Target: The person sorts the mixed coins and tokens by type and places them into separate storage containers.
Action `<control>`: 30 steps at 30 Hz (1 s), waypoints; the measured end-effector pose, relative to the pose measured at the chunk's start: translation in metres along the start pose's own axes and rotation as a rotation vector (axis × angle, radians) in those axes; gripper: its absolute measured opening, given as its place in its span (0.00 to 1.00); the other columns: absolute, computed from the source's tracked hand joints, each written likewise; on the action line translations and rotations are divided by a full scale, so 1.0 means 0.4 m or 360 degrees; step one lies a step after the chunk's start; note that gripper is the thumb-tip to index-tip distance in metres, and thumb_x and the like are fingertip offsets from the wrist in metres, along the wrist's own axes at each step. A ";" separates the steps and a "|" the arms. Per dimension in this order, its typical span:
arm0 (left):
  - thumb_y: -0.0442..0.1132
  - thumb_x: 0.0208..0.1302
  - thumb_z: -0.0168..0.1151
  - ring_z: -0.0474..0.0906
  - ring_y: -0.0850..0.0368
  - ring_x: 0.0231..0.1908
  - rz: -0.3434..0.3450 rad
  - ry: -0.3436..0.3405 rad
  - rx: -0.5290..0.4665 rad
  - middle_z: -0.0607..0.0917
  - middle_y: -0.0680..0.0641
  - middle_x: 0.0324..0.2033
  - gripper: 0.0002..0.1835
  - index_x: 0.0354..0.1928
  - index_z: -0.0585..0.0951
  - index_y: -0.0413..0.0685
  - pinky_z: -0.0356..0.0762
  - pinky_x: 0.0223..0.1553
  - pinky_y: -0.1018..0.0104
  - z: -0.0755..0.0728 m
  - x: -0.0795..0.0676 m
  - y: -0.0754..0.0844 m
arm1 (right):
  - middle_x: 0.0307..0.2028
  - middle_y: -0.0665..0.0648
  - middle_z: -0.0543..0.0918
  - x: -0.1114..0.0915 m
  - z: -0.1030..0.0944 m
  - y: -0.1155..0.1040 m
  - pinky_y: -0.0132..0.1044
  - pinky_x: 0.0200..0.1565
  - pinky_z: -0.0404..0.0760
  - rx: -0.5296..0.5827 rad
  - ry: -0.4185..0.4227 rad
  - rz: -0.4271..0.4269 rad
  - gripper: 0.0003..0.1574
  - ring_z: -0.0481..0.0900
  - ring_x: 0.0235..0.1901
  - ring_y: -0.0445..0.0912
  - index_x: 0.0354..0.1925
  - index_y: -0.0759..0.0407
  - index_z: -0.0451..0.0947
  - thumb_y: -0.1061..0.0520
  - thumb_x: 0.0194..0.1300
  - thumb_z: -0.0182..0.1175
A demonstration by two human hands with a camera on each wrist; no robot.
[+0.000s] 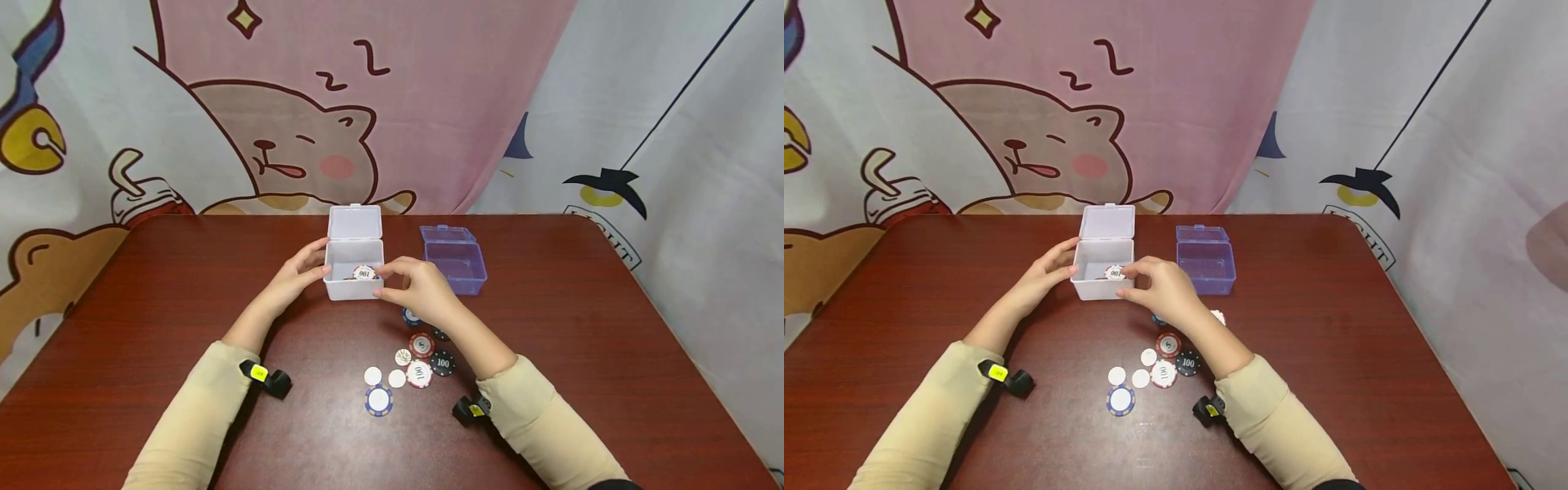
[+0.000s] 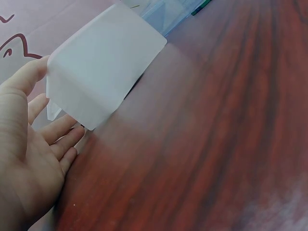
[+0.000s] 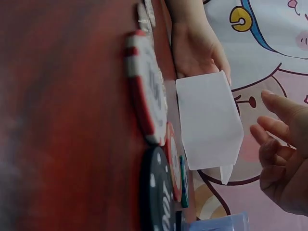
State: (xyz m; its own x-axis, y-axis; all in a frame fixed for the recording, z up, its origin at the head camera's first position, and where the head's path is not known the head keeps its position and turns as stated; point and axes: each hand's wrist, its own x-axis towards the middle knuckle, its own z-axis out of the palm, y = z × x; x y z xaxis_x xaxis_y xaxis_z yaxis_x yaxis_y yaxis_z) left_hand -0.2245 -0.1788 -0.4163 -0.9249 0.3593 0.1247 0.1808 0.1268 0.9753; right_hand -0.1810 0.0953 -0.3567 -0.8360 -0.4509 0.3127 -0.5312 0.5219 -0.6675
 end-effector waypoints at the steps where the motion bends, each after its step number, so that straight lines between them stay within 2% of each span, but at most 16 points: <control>1: 0.35 0.67 0.56 0.64 0.42 0.63 0.0001 0.0002 -0.0002 0.70 0.33 0.61 0.33 0.72 0.59 0.45 0.59 0.61 0.46 0.000 0.000 0.001 | 0.38 0.54 0.84 -0.006 -0.002 0.001 0.36 0.26 0.70 -0.0003 -0.0008 0.0000 0.20 0.71 0.23 0.44 0.45 0.59 0.84 0.53 0.54 0.72; 10: 0.35 0.67 0.56 0.64 0.42 0.63 -0.0004 0.0000 0.0000 0.70 0.33 0.62 0.33 0.72 0.59 0.46 0.58 0.61 0.46 0.000 0.001 0.004 | 0.40 0.52 0.84 -0.051 -0.030 0.021 0.37 0.28 0.71 -0.0001 -0.0102 0.0057 0.22 0.70 0.23 0.42 0.47 0.59 0.83 0.53 0.53 0.73; 19: 0.35 0.68 0.56 0.63 0.41 0.63 -0.0010 -0.0003 0.0006 0.70 0.33 0.62 0.32 0.72 0.58 0.46 0.57 0.62 0.46 -0.002 0.002 0.001 | 0.43 0.54 0.83 -0.080 -0.039 0.057 0.36 0.25 0.70 0.0023 -0.0209 0.0177 0.25 0.69 0.20 0.43 0.49 0.60 0.82 0.55 0.52 0.74; 30: 0.34 0.67 0.55 0.64 0.40 0.63 0.0010 -0.0001 -0.0011 0.70 0.32 0.61 0.32 0.72 0.59 0.45 0.58 0.61 0.46 0.000 0.002 -0.002 | 0.42 0.53 0.84 -0.103 -0.033 0.093 0.35 0.23 0.70 -0.0016 -0.0237 0.0221 0.27 0.69 0.20 0.41 0.49 0.61 0.82 0.57 0.48 0.75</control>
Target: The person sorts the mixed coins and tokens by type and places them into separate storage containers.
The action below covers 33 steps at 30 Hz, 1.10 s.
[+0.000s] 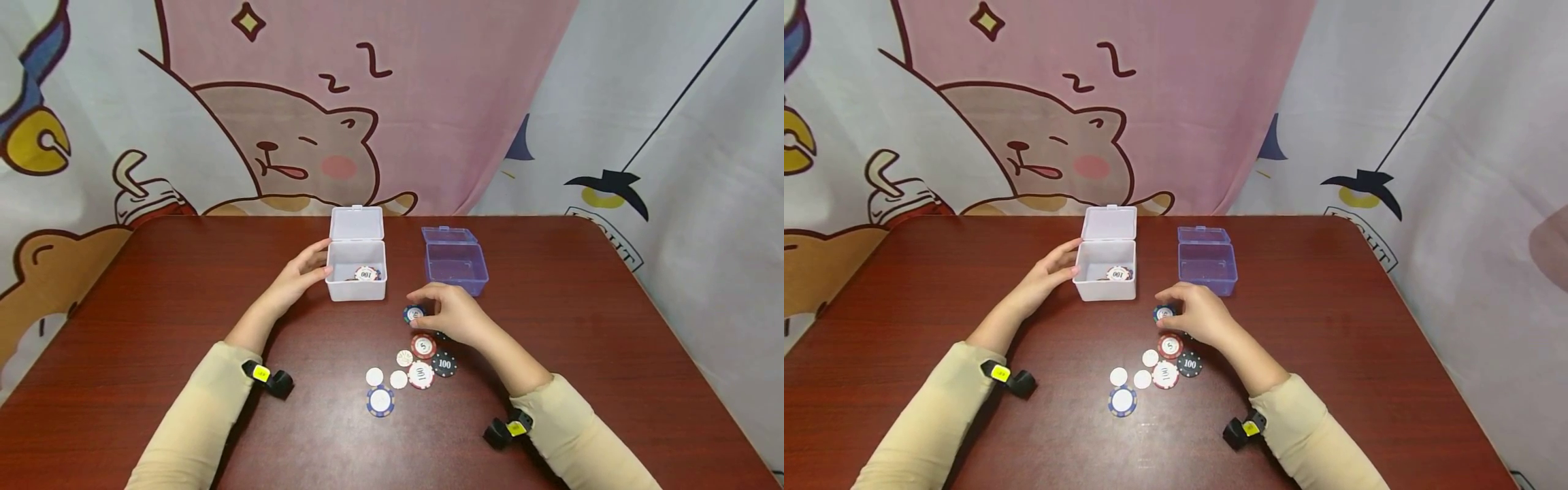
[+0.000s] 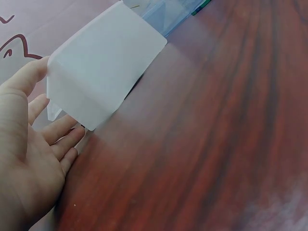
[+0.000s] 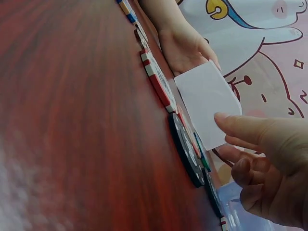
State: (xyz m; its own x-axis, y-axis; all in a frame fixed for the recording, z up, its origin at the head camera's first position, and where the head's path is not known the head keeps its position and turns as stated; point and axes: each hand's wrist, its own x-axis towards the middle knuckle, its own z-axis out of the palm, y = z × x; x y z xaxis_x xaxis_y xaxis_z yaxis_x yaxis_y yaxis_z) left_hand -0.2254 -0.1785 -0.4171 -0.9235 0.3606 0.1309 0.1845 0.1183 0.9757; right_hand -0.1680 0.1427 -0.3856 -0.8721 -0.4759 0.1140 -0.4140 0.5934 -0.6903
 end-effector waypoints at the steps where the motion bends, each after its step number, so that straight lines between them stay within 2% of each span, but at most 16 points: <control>1: 0.34 0.67 0.56 0.64 0.41 0.63 0.0000 0.0001 -0.0001 0.70 0.33 0.61 0.32 0.72 0.59 0.45 0.58 0.61 0.46 0.001 0.000 0.000 | 0.42 0.53 0.84 -0.001 0.001 0.003 0.35 0.24 0.70 -0.0004 -0.0004 -0.0004 0.28 0.69 0.20 0.41 0.49 0.61 0.82 0.57 0.48 0.76; 15: 0.35 0.67 0.56 0.65 0.41 0.63 0.0014 0.0002 0.0005 0.71 0.33 0.61 0.32 0.72 0.59 0.45 0.58 0.61 0.47 0.001 0.000 0.000 | 0.45 0.55 0.81 0.001 0.016 0.028 0.34 0.28 0.72 -0.0106 -0.0033 -0.0019 0.29 0.71 0.23 0.39 0.51 0.61 0.82 0.59 0.48 0.76; 24: 0.35 0.67 0.56 0.64 0.42 0.63 0.0014 0.0000 0.0001 0.70 0.34 0.61 0.32 0.72 0.59 0.46 0.58 0.62 0.47 -0.001 0.000 0.001 | 0.42 0.54 0.81 0.001 0.025 0.034 0.38 0.40 0.74 -0.0173 -0.0010 -0.0100 0.28 0.77 0.39 0.45 0.49 0.63 0.83 0.60 0.47 0.76; 30: 0.35 0.67 0.56 0.64 0.42 0.63 0.0015 0.0000 0.0001 0.70 0.34 0.61 0.32 0.72 0.59 0.45 0.58 0.62 0.47 -0.001 -0.001 0.002 | 0.37 0.51 0.80 0.001 0.026 0.034 0.35 0.34 0.73 -0.0153 -0.0032 -0.0055 0.25 0.75 0.33 0.42 0.46 0.61 0.84 0.58 0.47 0.76; 33: 0.35 0.67 0.56 0.64 0.42 0.63 0.0016 0.0001 -0.0002 0.71 0.34 0.61 0.32 0.72 0.59 0.45 0.58 0.61 0.47 0.000 -0.001 0.000 | 0.36 0.50 0.79 0.001 0.028 0.035 0.35 0.34 0.73 -0.0154 -0.0034 -0.0051 0.24 0.74 0.33 0.42 0.45 0.61 0.85 0.58 0.47 0.76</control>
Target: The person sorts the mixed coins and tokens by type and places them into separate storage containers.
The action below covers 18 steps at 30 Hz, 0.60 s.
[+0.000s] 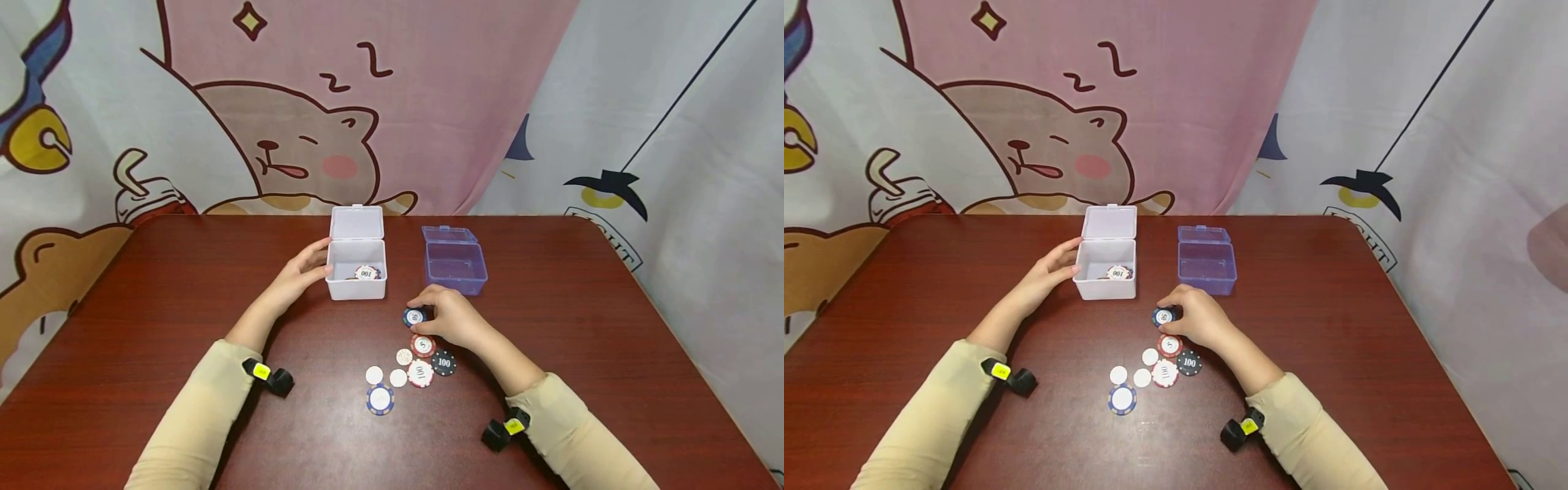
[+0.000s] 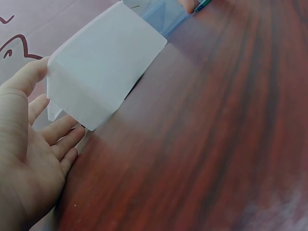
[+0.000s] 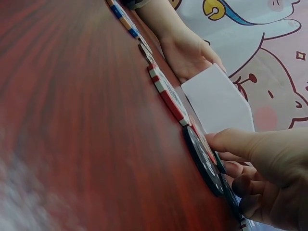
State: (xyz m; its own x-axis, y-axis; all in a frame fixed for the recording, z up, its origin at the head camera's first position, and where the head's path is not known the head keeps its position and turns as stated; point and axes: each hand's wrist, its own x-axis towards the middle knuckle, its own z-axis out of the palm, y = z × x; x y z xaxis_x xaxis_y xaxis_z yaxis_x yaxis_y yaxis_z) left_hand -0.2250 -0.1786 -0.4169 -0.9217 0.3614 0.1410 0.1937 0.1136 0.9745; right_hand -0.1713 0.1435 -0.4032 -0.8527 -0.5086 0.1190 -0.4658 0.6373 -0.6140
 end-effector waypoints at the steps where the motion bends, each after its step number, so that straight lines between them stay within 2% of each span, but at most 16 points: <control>1: 0.35 0.67 0.56 0.64 0.42 0.63 -0.0002 0.0000 0.0001 0.71 0.34 0.61 0.32 0.72 0.59 0.45 0.58 0.61 0.47 0.000 0.000 0.000 | 0.36 0.50 0.79 0.000 0.001 0.000 0.35 0.34 0.73 -0.0001 0.0003 -0.0003 0.24 0.74 0.33 0.42 0.45 0.61 0.85 0.58 0.47 0.76; 13: 0.35 0.67 0.56 0.65 0.41 0.62 -0.0005 0.0002 0.0003 0.71 0.33 0.61 0.32 0.72 0.59 0.45 0.59 0.61 0.46 0.002 -0.001 0.000 | 0.36 0.51 0.79 -0.001 0.004 -0.003 0.34 0.33 0.73 0.0000 0.0056 -0.0051 0.24 0.74 0.32 0.42 0.44 0.63 0.85 0.60 0.45 0.76; 18: 0.35 0.67 0.56 0.65 0.42 0.63 -0.0009 -0.0002 0.0006 0.70 0.34 0.61 0.33 0.72 0.59 0.46 0.58 0.61 0.46 0.001 -0.002 0.002 | 0.37 0.52 0.79 -0.002 -0.004 -0.017 0.33 0.29 0.73 0.0061 0.0090 -0.0082 0.24 0.73 0.28 0.42 0.44 0.64 0.84 0.61 0.45 0.75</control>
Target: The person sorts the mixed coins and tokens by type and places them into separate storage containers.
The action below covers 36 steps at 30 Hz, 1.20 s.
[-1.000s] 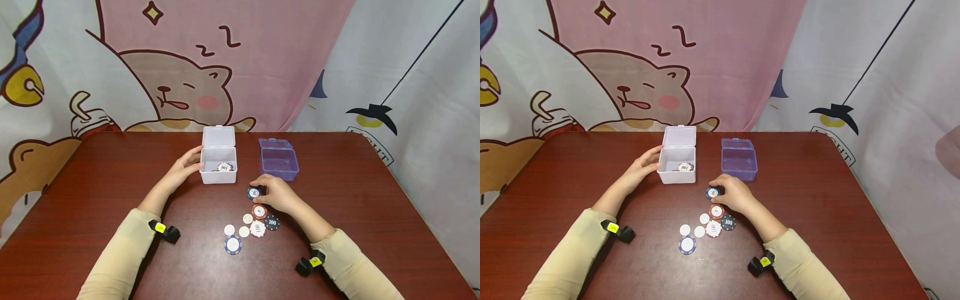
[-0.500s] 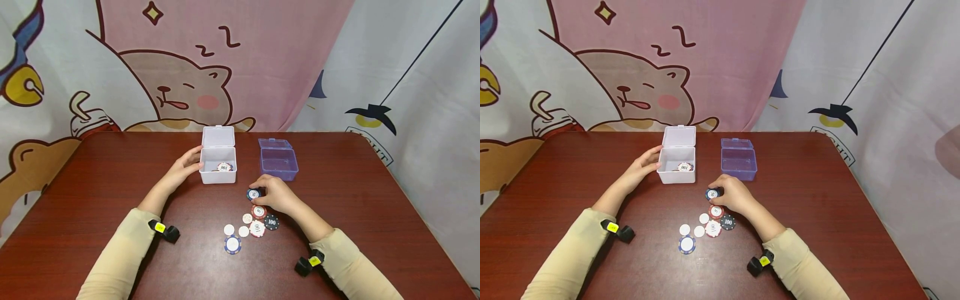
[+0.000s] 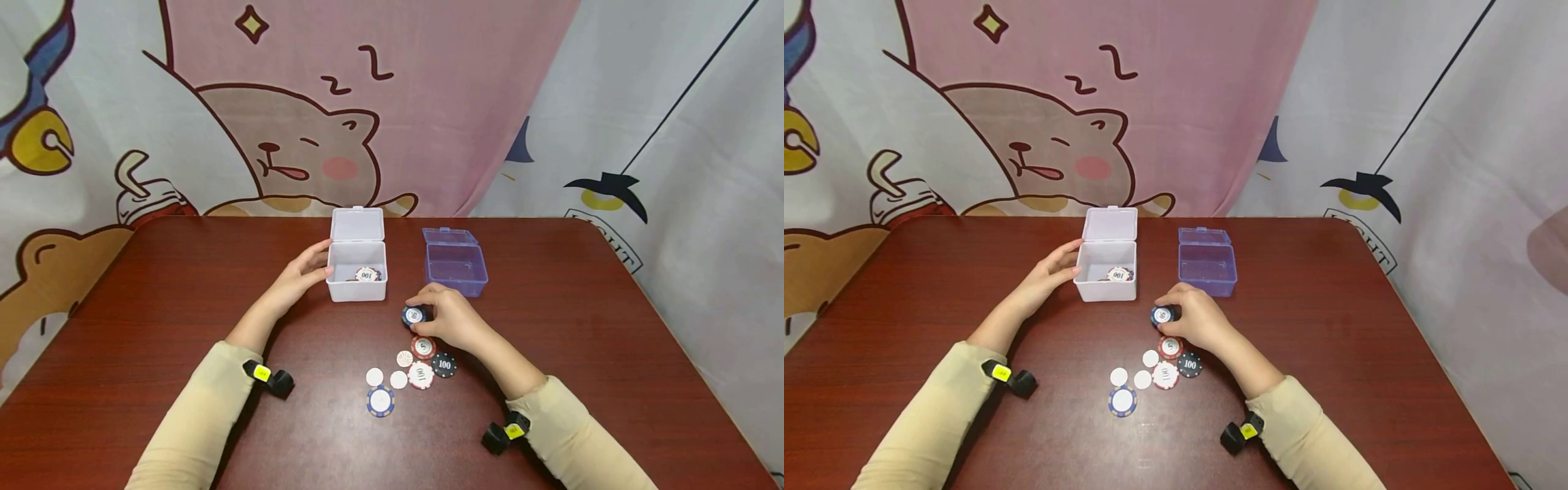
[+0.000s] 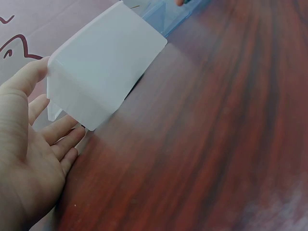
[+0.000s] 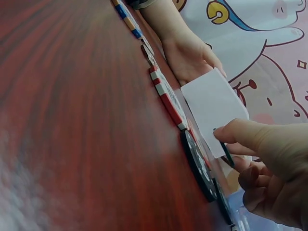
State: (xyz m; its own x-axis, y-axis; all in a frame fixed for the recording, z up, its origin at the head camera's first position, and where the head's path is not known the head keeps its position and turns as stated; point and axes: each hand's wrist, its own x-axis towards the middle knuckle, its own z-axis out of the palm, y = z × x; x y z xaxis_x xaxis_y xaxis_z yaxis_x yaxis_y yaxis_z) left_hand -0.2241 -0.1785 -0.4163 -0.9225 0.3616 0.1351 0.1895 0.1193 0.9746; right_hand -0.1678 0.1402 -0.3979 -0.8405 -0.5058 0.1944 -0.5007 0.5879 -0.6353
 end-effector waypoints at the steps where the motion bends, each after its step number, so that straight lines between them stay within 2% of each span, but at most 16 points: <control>1: 0.35 0.67 0.56 0.64 0.42 0.63 -0.0001 -0.0001 -0.0001 0.70 0.34 0.62 0.33 0.72 0.59 0.46 0.58 0.61 0.46 0.000 0.000 0.000 | 0.37 0.52 0.79 0.000 -0.002 -0.004 0.32 0.28 0.73 0.0011 0.0006 -0.0005 0.24 0.73 0.27 0.42 0.45 0.64 0.84 0.62 0.45 0.75; 8: 0.35 0.67 0.56 0.64 0.41 0.63 -0.0012 0.0004 0.0005 0.70 0.33 0.62 0.33 0.72 0.59 0.45 0.58 0.61 0.46 -0.001 0.000 0.002 | 0.38 0.52 0.79 0.008 -0.011 -0.035 0.32 0.25 0.72 0.0049 0.0039 -0.0046 0.25 0.70 0.22 0.39 0.46 0.65 0.84 0.62 0.46 0.75; 24: 0.36 0.67 0.56 0.63 0.42 0.63 -0.0015 0.0001 0.0011 0.70 0.34 0.62 0.33 0.72 0.59 0.46 0.58 0.62 0.46 0.000 0.000 0.000 | 0.39 0.53 0.79 0.057 -0.018 -0.094 0.32 0.24 0.71 0.0056 0.0125 -0.0083 0.25 0.70 0.21 0.38 0.46 0.62 0.84 0.61 0.47 0.75; 36: 0.35 0.67 0.56 0.64 0.42 0.63 -0.0008 0.0004 -0.0002 0.70 0.34 0.62 0.33 0.72 0.59 0.46 0.58 0.62 0.47 0.000 -0.001 -0.001 | 0.38 0.54 0.79 0.115 -0.026 -0.122 0.32 0.24 0.71 0.0047 0.0206 -0.0166 0.25 0.70 0.20 0.39 0.46 0.64 0.84 0.62 0.46 0.75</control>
State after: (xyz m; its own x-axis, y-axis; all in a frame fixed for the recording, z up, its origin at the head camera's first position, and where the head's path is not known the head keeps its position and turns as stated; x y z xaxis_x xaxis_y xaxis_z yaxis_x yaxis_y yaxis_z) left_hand -0.2240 -0.1786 -0.4168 -0.9243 0.3588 0.1303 0.1842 0.1203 0.9755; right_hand -0.1842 0.0949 -0.3500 -0.8047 -0.4768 0.3539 -0.5822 0.5168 -0.6277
